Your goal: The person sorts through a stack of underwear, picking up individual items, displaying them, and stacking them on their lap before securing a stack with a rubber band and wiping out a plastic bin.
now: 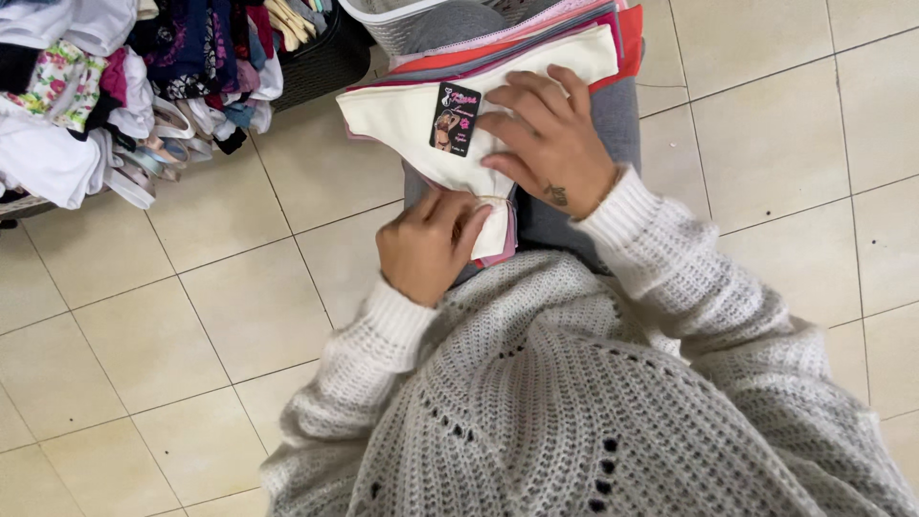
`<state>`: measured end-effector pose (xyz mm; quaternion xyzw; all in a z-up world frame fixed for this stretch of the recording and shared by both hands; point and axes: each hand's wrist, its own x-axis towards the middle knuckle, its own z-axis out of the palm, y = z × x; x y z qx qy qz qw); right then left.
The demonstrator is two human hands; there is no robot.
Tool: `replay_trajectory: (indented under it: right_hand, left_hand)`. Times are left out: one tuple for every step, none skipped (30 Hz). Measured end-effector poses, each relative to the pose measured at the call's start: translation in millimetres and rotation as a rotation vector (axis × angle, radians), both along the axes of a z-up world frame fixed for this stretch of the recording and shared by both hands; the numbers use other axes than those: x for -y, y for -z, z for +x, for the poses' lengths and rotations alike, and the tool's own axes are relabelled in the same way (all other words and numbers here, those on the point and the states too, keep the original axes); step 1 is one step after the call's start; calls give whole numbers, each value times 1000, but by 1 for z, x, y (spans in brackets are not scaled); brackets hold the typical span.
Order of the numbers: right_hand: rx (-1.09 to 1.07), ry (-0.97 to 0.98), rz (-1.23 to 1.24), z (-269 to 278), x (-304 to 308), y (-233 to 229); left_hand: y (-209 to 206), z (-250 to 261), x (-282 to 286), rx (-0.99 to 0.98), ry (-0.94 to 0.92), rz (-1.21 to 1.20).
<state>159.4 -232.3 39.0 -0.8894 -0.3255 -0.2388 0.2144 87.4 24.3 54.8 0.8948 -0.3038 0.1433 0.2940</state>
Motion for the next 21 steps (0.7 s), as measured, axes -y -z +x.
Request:
replay_trajectory:
  right_hand:
    - [-91, -16, -54, -1, -1, 5]
    - [-182, -35, -106, -2, -3, 10]
    - [-183, -37, -104, -2, -3, 12]
    - [-214, -43, -77, -3, -2, 14]
    - [-245, -49, -51, -4, -2, 17]
    - [-247, -51, -52, -3, -4, 17]
    - [-229, -50, -60, -3, -6, 17]
    - [-209, -48, -67, -2, -7, 17]
    - [-209, -50, -68, -1, -9, 16]
    - [-175, -38, -74, -2, -12, 16]
    - [-141, -27, -80, -2, -14, 16]
    - [-143, -29, -78, -2, -14, 17]
    - [-156, -37, -80, -3, -13, 17]
    - [-167, -43, -81, -1, -12, 18]
    - [-165, -43, -80, -1, -13, 17]
    - [-162, -39, -99, -2, -12, 16]
    - [-158, -36, -117, -3, -11, 14]
    - [-159, -34, -118, -4, -10, 15]
    - [-164, -32, -120, -5, -10, 15]
    - [-169, -32, -120, -5, -11, 16]
    - [-170, -33, -119, -13, -14, 11]
  left_hand:
    - [10, -13, 3, -196, -185, 91]
    - [19, -27, 6, -393, -368, 184]
    - [20, -31, 8, -394, -371, 186]
    - [20, -36, 10, -485, -380, 39]
    - [21, -41, 12, -574, -387, -110]
    - [20, -47, 16, -576, -389, -112]
    - [18, -52, 20, -554, -417, -161]
    - [16, -57, 24, -529, -444, -210]
    - [14, -60, 29, -529, -446, -212]
    - [11, -64, 33, -516, -381, -239]
    - [9, -68, 37, -503, -316, -265]
    - [16, -64, 34, -504, -319, -264]
    - [24, -61, 31, -541, -274, -147]
    - [32, -56, 28, -573, -226, -30]
    - [27, -47, 18, -571, -226, -29]
    - [22, -37, 7, -464, -238, -76]
    - [17, -27, -3, -356, -249, -122]
    - [17, -22, -4, -356, -247, -123]
    - [17, -17, -5, -328, -286, -99]
    - [17, -12, -7, -299, -327, -74]
    - [17, -11, -5, -299, -328, -74]
